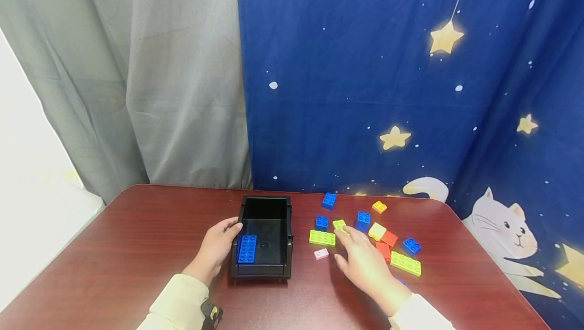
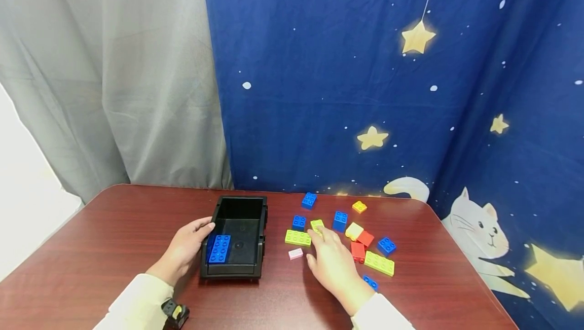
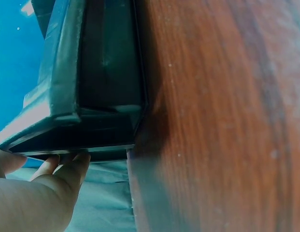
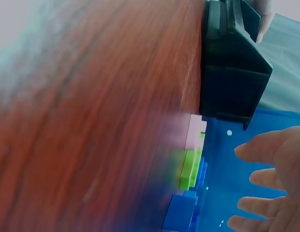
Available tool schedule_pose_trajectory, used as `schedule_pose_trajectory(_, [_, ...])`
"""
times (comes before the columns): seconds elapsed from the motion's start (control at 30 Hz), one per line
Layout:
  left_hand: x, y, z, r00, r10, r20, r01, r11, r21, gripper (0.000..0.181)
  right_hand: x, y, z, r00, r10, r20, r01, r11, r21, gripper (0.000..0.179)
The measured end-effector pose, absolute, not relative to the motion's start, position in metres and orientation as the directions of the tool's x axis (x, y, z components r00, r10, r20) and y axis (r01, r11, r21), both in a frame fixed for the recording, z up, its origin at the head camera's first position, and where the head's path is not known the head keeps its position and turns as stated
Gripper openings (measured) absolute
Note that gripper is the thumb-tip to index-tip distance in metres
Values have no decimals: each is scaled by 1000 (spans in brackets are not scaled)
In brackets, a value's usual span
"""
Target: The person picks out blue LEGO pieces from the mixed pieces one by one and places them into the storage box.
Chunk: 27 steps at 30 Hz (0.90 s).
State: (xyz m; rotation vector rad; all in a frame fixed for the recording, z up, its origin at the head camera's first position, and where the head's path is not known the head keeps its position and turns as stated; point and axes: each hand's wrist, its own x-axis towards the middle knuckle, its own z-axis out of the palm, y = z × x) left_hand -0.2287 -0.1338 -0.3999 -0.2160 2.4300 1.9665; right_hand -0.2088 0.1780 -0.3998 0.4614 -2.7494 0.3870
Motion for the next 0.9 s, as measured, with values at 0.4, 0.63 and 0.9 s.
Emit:
schedule_pose_trajectory(0.4, [-228,-134,-400,-990,-104,-96,-115,206,972,46,-210,191,-404,-918,-242,314,-307,935,-177,52])
schedule_pose_trajectory(0.63, [-229,-134,-400,-990,-105,-98,-118,207,971,46,-211,192,-403,-946,-230,227,-272,946,-174,52])
schedule_pose_trajectory(0.9, [-229,-135,-400,-989,-105,-106,-126,206,970,46,-212,194,-404,-956,-225,190,-254,956,-146,47])
